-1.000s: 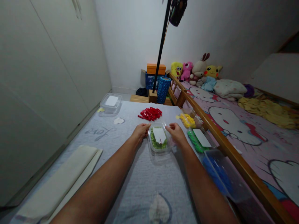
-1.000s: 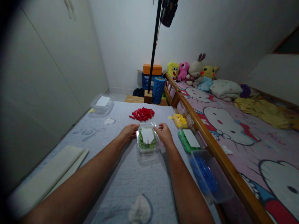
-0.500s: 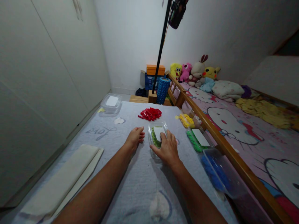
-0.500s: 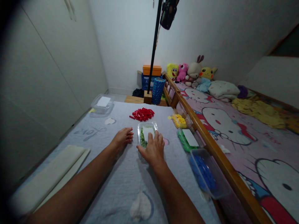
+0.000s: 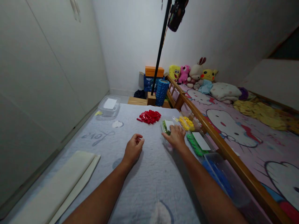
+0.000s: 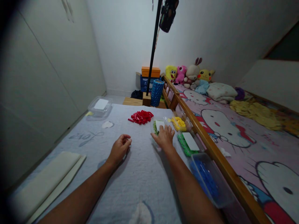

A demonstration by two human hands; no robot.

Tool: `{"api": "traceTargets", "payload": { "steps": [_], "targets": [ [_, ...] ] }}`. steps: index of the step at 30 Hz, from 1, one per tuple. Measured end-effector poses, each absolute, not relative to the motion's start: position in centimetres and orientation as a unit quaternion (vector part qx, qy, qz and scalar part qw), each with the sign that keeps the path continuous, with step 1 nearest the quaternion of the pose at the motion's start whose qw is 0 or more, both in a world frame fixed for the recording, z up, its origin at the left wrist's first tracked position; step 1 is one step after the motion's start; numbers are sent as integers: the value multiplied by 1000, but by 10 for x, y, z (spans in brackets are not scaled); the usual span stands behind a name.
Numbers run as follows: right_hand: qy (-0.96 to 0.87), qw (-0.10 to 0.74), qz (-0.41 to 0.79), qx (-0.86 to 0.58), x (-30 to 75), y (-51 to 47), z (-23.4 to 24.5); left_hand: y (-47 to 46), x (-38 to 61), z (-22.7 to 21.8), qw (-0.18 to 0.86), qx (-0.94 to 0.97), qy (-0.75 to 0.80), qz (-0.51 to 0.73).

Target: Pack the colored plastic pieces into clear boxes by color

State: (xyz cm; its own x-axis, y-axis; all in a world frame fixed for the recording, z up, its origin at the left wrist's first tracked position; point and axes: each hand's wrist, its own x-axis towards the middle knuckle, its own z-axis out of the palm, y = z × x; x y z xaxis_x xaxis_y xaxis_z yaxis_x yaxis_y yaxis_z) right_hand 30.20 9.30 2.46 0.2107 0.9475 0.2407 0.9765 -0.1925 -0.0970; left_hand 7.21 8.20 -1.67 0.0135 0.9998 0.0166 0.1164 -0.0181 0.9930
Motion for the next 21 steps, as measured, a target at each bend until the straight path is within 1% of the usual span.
{"api": "traceTargets", "payload": {
  "steps": [3,9,15,21],
  "targets": [
    [-632,127,-68,-761,313,115,24,81,71,-17,450,568,516,456],
    [-655,141,-78,-738,328,154,19,83,72,-20,469,582,501,437],
    [-673,155,-45,-722,340,191,17,85,71,-25,458,600,497,428],
    [-683,161,-41,-711,345,216,13,84,71,-23,480,583,496,429]
  ]
}}
